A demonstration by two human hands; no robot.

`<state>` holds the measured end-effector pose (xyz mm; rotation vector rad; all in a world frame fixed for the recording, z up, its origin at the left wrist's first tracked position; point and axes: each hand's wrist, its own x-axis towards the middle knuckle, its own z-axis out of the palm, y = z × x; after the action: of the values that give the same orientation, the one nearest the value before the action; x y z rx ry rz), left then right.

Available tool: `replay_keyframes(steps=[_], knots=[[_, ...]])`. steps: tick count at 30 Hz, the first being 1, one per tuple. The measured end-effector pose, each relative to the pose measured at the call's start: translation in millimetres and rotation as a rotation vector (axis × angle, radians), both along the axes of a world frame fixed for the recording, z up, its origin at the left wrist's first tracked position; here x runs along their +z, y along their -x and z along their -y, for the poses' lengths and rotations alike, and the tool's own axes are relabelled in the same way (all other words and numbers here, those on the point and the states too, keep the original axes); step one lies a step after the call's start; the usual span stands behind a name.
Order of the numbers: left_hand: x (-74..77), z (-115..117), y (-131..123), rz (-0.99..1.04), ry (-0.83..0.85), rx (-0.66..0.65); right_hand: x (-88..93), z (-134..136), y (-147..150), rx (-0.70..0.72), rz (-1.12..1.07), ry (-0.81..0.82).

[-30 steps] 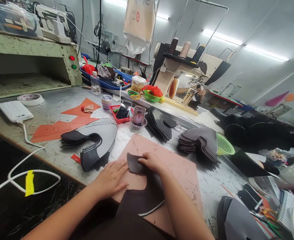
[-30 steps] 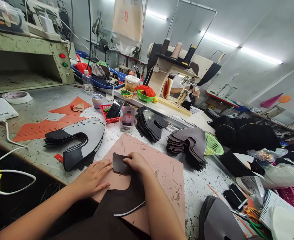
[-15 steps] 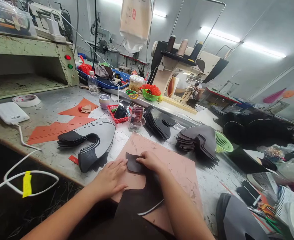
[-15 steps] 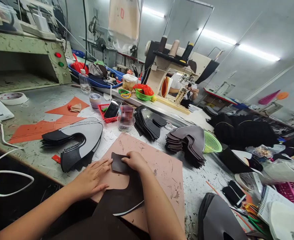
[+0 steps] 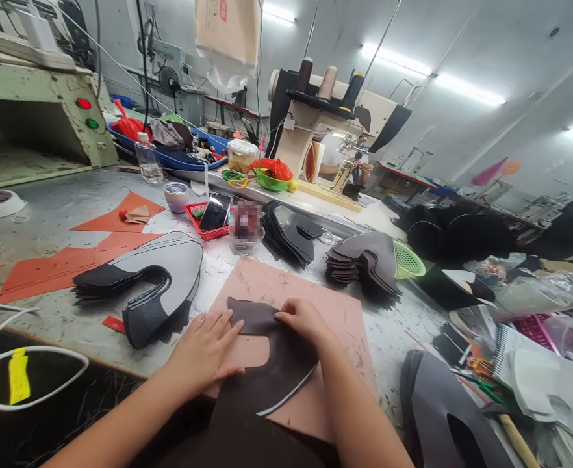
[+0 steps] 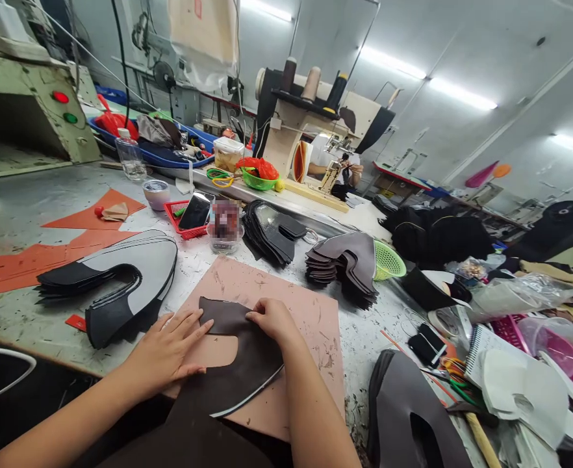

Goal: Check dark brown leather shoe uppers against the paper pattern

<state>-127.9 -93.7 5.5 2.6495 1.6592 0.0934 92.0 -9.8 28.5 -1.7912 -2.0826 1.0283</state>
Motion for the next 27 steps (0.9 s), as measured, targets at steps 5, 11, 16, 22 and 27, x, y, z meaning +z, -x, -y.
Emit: replay_keyframes(steps=[5,11,16,22,27], knots=[[-6.1,-6,-12,0.008,-0.018,-0.06,-1.4,2,1,-0.03,0.028,-0.028],[11.8,-13,-28,-0.142,-0.005,-0.069,-4.5,4,4,-0.014,0.052,-0.119],[14.0,-28,-26,-0.1,-0.025,-0.209,-5.7,14,-1,-0.046,0.181,-0.359],[4.6,-52,-21,0.021,0.076,-0.383,-22.1,47,1,0.209,0.038,-0.64],[-5.0,-53,-17,0.051,0.069,-0.373,-29.1,59,5,0.432,0.145,-0.532]])
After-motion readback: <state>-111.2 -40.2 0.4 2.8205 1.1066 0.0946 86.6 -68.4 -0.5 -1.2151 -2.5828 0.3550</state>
